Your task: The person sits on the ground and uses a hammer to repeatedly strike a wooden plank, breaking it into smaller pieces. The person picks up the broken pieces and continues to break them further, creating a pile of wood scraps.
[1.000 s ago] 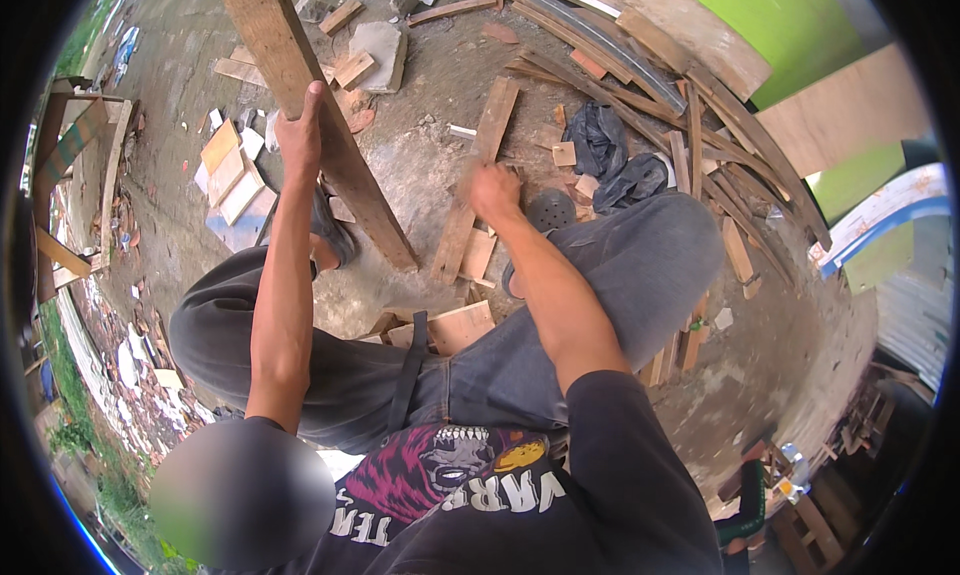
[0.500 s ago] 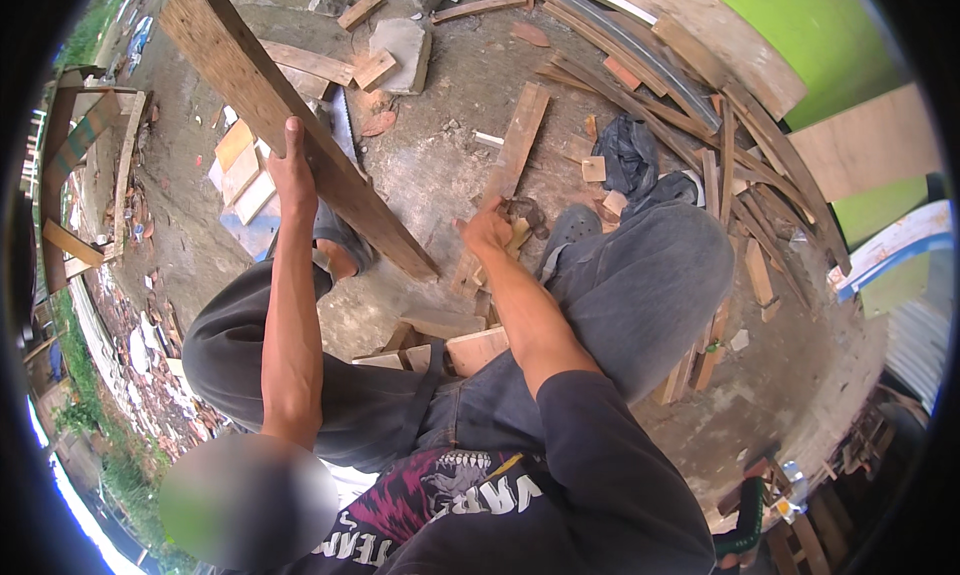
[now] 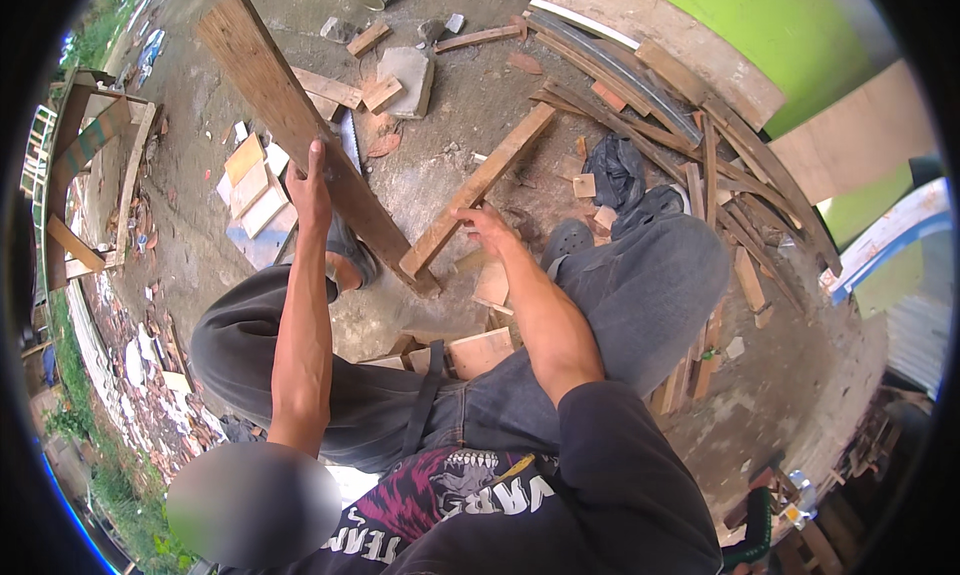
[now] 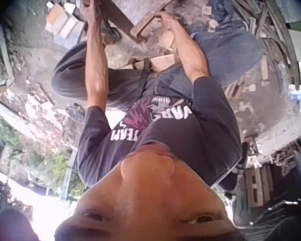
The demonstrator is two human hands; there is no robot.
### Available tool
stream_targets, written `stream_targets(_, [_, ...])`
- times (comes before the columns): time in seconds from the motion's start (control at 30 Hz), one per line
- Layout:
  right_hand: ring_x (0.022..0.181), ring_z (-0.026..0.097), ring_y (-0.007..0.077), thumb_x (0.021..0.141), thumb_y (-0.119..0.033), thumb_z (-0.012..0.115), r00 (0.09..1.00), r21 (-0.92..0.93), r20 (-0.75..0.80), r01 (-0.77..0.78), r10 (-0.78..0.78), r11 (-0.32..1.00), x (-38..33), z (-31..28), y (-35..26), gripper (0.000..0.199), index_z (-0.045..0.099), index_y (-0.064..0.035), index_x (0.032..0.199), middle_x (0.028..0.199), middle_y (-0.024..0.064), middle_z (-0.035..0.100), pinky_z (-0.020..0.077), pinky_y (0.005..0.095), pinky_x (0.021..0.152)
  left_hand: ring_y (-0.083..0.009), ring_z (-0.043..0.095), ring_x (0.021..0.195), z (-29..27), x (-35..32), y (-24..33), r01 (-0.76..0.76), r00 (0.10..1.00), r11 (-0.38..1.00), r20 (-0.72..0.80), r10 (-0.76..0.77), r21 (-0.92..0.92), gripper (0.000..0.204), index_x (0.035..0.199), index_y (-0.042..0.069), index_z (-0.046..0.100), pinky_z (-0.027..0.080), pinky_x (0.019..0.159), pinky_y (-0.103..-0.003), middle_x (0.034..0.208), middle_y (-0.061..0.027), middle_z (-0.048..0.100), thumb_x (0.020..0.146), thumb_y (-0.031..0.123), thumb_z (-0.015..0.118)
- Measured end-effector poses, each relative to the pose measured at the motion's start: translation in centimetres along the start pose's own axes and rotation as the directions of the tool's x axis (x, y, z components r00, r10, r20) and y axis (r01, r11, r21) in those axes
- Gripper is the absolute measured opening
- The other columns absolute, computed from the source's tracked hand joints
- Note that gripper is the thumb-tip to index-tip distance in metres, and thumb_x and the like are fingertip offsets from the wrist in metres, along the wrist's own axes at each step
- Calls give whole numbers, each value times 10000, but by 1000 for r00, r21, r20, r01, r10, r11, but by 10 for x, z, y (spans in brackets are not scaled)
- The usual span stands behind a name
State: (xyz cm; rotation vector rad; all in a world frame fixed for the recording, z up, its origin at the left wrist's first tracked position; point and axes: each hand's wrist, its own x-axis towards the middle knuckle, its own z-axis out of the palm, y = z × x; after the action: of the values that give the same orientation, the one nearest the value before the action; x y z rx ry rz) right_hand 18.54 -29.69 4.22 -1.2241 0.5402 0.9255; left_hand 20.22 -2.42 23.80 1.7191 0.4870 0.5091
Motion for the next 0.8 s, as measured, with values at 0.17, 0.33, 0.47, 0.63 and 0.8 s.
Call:
stream_targets(0.17, [1173,507,246,808,-285,750,924,548,313,13,-219,836,-81,8,-80,515,519,-86,1223,1157,94,580,400,548,1022,-144,597,823,-16,-3,-15,133,977,951,197,-79,-279,494,1086,-14,635,481,751,-304,954,-69,658,872,428,687])
stream_targets(0.33, [1194,537,317,781,-228,746,832,617,338,158,-440,771,-155,-18,-112,671,439,-55,1353,1250,120,556,409,534,1035,-189,646,888,8,-4,-6,408,776,829,623,-95,-382,593,1195,-32,595,510,827,-333,993,-92,680,857,451,662])
stream_targets(0.47, [1248,486,309,716,-56,726,813,485,306,314,-495,816,-223,-31,-126,803,340,-78,1420,1309,121,497,364,498,1088,-227,585,1092,35,-18,15,483,587,847,800,-124,-223,677,1286,-7,550,438,974,-378,1172,-101,632,805,439,716])
stream_targets(0.63, [1264,462,298,693,25,631,781,297,192,531,-594,794,-278,-61,-131,826,305,-71,1445,1326,114,472,351,479,1097,-183,545,992,81,-51,34,159,617,987,777,-124,31,682,1184,-22,597,420,907,-329,1071,-67,621,830,555,680])
stream_targets(0.8, [1256,469,270,692,12,625,754,158,184,610,-630,777,-338,-56,-149,872,254,-97,1473,1347,111,469,379,455,1079,-163,553,869,103,-72,16,21,620,999,783,-48,45,591,1029,0,628,441,797,-323,921,-52,627,851,564,649])
